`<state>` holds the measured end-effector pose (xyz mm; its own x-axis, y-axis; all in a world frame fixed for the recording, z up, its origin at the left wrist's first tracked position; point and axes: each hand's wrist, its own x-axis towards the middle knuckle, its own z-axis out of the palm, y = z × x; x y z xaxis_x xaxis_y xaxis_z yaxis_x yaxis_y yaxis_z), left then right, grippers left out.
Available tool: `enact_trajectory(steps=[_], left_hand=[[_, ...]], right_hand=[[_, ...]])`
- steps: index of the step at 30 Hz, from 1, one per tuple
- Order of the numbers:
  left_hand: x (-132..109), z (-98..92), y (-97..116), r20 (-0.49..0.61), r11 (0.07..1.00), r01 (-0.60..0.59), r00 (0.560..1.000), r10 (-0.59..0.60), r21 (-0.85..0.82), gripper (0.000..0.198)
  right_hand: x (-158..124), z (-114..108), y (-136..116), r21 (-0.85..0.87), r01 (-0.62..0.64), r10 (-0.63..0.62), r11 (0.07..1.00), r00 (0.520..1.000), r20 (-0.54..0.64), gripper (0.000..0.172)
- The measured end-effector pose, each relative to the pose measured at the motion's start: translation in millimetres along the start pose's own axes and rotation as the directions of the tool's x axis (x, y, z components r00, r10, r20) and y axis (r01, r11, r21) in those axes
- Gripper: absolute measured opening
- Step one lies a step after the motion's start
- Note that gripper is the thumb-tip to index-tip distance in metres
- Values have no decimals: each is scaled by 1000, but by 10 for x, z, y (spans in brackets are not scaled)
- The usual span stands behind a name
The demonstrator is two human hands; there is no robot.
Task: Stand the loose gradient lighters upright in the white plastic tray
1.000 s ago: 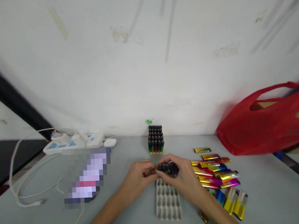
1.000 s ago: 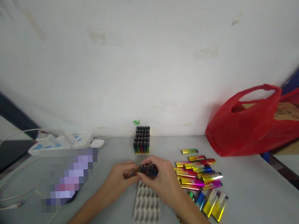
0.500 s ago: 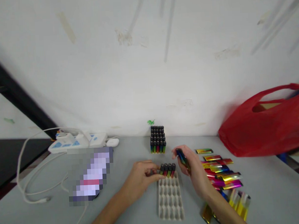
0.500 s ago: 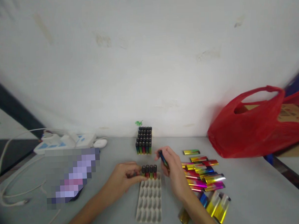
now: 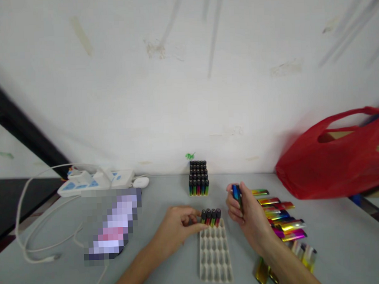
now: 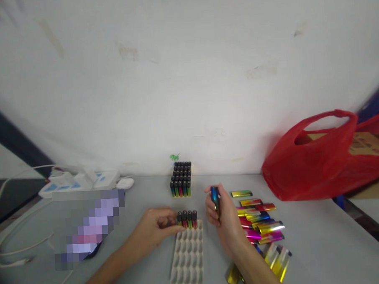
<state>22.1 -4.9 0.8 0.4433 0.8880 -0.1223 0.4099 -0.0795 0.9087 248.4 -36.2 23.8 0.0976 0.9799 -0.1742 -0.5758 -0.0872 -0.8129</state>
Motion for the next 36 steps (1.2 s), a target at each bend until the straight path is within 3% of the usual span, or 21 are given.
enact_trajectory(steps=[3,11,18,29,36], left_hand=[[-1,1,7,-4,1000,13,1000,-13,-6,54],[4,3,-23,4,1000,16,1000,-16,-15,50],[5,15,-24,6,1000,8,1000,-8,-18,33],[12,20,-26,21,999,9,1000,-10,40,30],[9,26,-44,31,997,8,999,-11,70,31]], right_hand=[[-4,7,0,15,-62,62,998,998,14,53],[-30,42,12,-6,-54,54,999,998,25,51],[-48,35,19,-19,-119,121,993,978,172,65],[-38,27,68,15,-214,208,977,961,182,67],[-51,-8,135,-51,-190,196,980,969,150,60]])
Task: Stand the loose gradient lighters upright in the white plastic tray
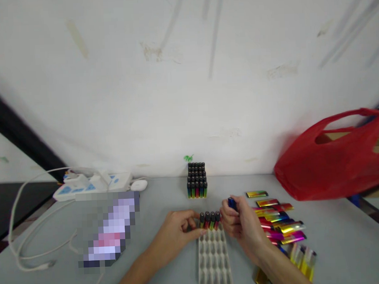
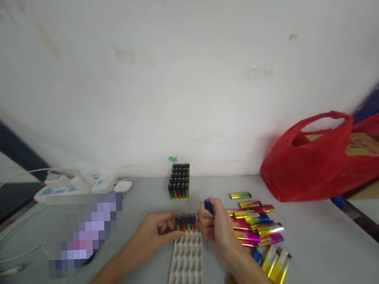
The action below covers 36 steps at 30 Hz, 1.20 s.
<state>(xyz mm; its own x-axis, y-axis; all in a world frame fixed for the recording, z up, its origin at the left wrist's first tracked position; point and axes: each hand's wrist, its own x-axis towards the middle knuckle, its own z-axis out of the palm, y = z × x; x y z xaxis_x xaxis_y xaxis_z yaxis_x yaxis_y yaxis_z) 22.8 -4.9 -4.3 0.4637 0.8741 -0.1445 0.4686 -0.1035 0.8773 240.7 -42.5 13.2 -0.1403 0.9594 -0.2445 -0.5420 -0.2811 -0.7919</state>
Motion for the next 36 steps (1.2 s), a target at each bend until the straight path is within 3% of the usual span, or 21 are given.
enact_trajectory(steps=[22,28,36], left_hand=[[-50,-19,96,22,997,-7,1000,5,82,31],[-78,-47,185,50,994,20,998,-26,111,28],[-83,-42,179,51,995,29,998,-34,100,29]], right_hand=[[-12,42,-28,-29,1,-4,1000,997,-80,63],[1,41,-23,-47,-10,7,999,998,-55,68],[-9,105,-53,-68,116,-125,991,982,-144,58]])
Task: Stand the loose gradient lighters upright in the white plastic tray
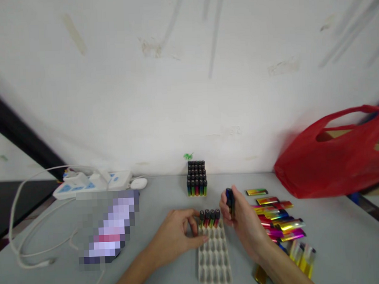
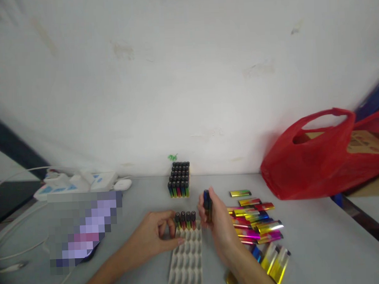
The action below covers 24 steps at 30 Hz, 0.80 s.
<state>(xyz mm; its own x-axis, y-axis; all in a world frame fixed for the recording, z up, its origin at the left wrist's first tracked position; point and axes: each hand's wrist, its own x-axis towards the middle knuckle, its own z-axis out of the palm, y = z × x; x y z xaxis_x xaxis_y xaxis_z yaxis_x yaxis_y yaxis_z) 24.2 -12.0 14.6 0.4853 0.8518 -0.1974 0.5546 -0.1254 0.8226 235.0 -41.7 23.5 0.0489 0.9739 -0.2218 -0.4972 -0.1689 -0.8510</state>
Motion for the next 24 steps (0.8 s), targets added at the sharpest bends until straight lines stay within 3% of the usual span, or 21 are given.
enact_trajectory(steps=[3,13,24], left_hand=[[-4,3,-11,-8,1000,-19,1000,19,23,29],[11,6,-47,-9,1000,-18,1000,18,26,36],[43,-6,-86,-32,999,-6,999,5,-46,33]], right_hand=[[-14,4,-32,0,26,-26,1000,1000,0,54],[-36,-23,-8,-5,-141,140,990,985,98,64],[-20,-44,43,-103,-201,203,974,979,18,46]])
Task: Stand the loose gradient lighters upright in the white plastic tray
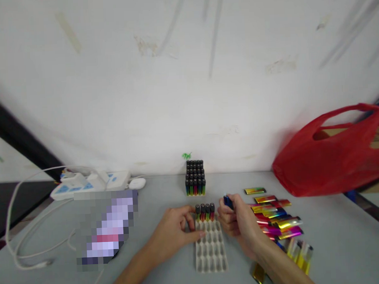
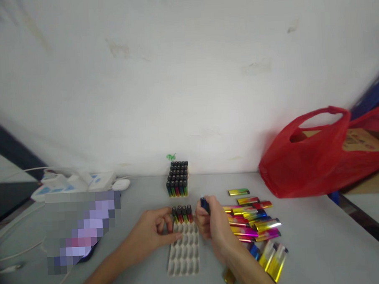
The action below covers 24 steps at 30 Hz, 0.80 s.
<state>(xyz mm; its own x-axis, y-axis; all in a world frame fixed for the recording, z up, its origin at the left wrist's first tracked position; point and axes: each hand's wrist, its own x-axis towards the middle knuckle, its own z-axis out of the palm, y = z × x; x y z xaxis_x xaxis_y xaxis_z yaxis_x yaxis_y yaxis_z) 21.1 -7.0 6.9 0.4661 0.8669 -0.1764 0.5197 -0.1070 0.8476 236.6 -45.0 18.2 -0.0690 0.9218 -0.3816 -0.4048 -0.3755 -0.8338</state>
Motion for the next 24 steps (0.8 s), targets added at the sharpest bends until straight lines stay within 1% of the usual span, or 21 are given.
enact_trajectory(steps=[6,7,9,11,13,17,19,21,24], left_hand=[[16,-4,-30,-4,1000,-4,1000,4,-19,33],[22,-1,-41,-5,1000,-9,1000,8,-30,33],[31,5,-61,-6,999,-14,1000,14,-48,32],[35,11,-69,-6,998,-8,1000,8,-57,33],[35,13,-65,-5,998,0,1000,0,-63,33],[31,7,-38,6,997,-3,1000,3,-74,33],[30,4,-30,12,997,-3,1000,3,-72,32],[32,2,-29,7,997,0,1000,0,-72,33],[37,4,-37,8,998,5,1000,-4,-70,33]], right_hand=[[19,15,0,7,-33,33,999,999,35,55],[25,23,2,17,-16,16,1000,1000,23,57],[40,39,5,23,86,-85,996,996,-29,57],[58,55,6,18,223,-220,975,972,-84,55],[73,68,9,70,295,-288,953,953,-95,48],[85,91,38,275,294,-286,915,956,-71,35],[88,102,63,332,312,-302,890,950,-85,31],[96,111,88,344,333,-318,878,943,-101,29],[119,118,120,290,362,-350,886,932,-94,30]])
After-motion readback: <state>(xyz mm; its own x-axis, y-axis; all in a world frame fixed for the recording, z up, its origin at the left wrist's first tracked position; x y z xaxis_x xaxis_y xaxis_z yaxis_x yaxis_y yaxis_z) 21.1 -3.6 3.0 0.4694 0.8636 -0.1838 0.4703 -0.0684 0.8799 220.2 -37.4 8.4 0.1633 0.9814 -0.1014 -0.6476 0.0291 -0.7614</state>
